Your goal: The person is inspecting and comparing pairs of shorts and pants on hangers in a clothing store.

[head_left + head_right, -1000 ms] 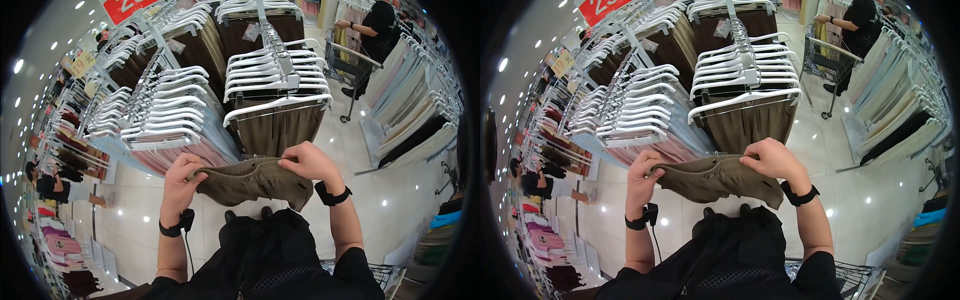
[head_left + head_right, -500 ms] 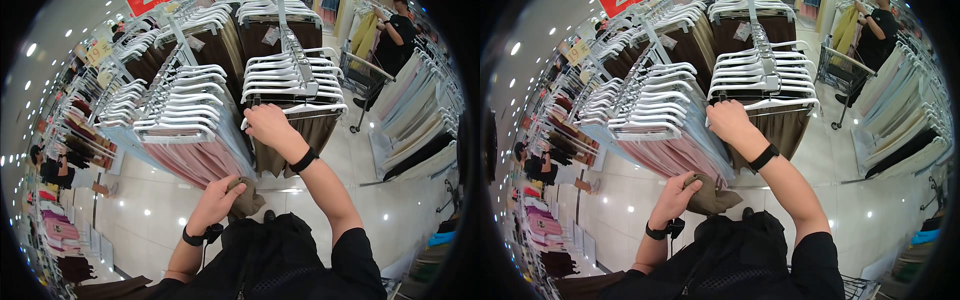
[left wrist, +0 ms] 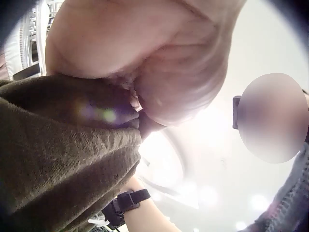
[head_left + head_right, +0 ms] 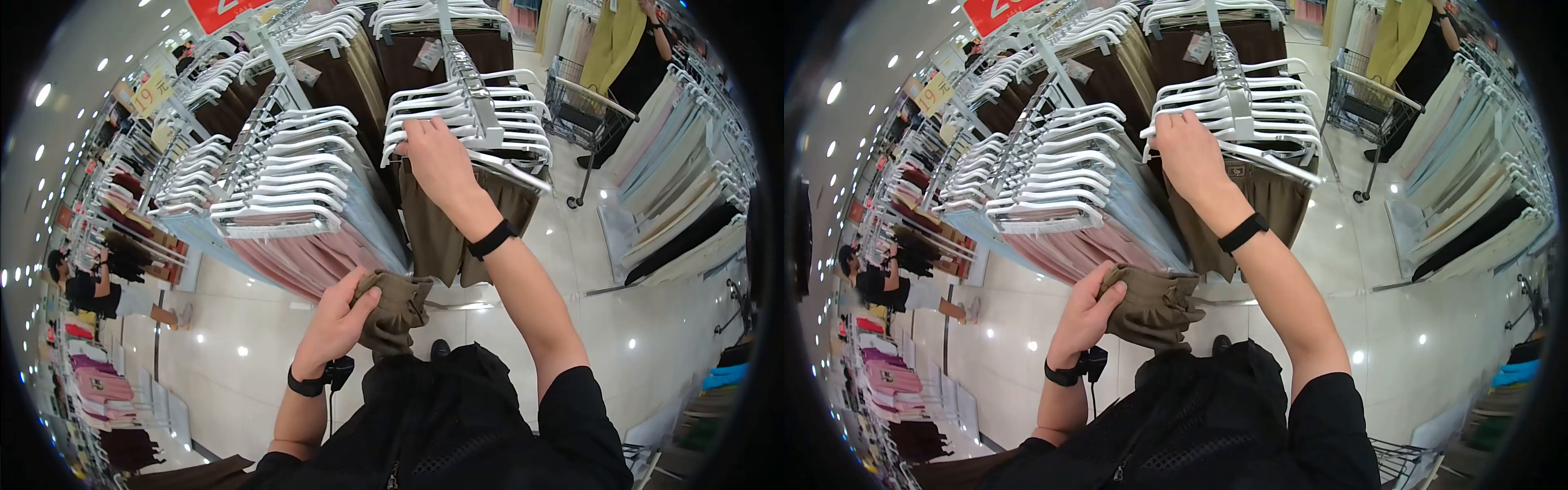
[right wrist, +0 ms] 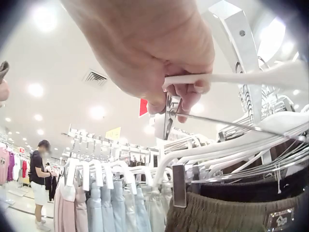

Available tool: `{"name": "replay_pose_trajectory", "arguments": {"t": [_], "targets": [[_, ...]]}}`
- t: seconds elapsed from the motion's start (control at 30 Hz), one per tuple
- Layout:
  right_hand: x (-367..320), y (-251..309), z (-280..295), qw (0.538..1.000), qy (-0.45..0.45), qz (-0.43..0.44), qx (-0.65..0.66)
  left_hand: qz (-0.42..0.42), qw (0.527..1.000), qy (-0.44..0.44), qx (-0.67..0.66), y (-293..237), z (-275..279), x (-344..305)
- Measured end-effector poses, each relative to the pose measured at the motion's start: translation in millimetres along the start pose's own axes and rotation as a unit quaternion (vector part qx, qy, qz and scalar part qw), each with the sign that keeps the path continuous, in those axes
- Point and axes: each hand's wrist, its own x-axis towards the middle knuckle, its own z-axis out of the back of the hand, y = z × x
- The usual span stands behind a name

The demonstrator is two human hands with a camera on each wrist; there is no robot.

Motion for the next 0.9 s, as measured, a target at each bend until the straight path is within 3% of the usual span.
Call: {"name": "replay_pose_trajectory", "arguments": {"t": [0.07,0.2,0.27,0.3,0.37,0.4,0.5,0.8,0.9], "targets": [[-2.4,-5.1,8.5,0.999,0.025,-0.033,0.005,-0.022,0.997,-0.011,0.067,-8.8,-5.0,4.4],[-40.3,5.5,41.6,0.994,-0.042,-0.030,0.101,-0.065,0.984,-0.053,0.155,-21.8,-11.5,12.1],[-61.2,21.6,76.2,0.963,-0.006,-0.123,0.241,-0.060,0.982,-0.050,0.171,-22.6,-11.4,13.6],[-71.8,25.2,89.5,0.962,-0.003,-0.127,0.242,-0.072,0.982,-0.051,0.170,-24.3,-11.7,16.0],[-89.4,28.1,110.1,0.886,0.093,-0.253,0.376,-0.090,0.981,-0.044,0.166,-22.8,-12.1,19.0],[-98.0,28.6,111.8,0.886,0.091,-0.257,0.374,-0.090,0.981,-0.039,0.166,-23.3,-13.2,20.8],[-117.2,34.2,115.1,0.805,0.075,-0.312,0.499,-0.098,0.980,-0.011,0.171,-27.6,-18.8,27.0],[-122.5,37.2,116.4,0.840,0.077,-0.280,0.459,-0.101,0.970,0.035,0.217,-40.6,-35.2,32.9],[-120.8,42.6,116.4,0.852,0.076,-0.261,0.447,-0.106,0.974,-0.028,0.201,-39.3,-40.3,31.3]]}}
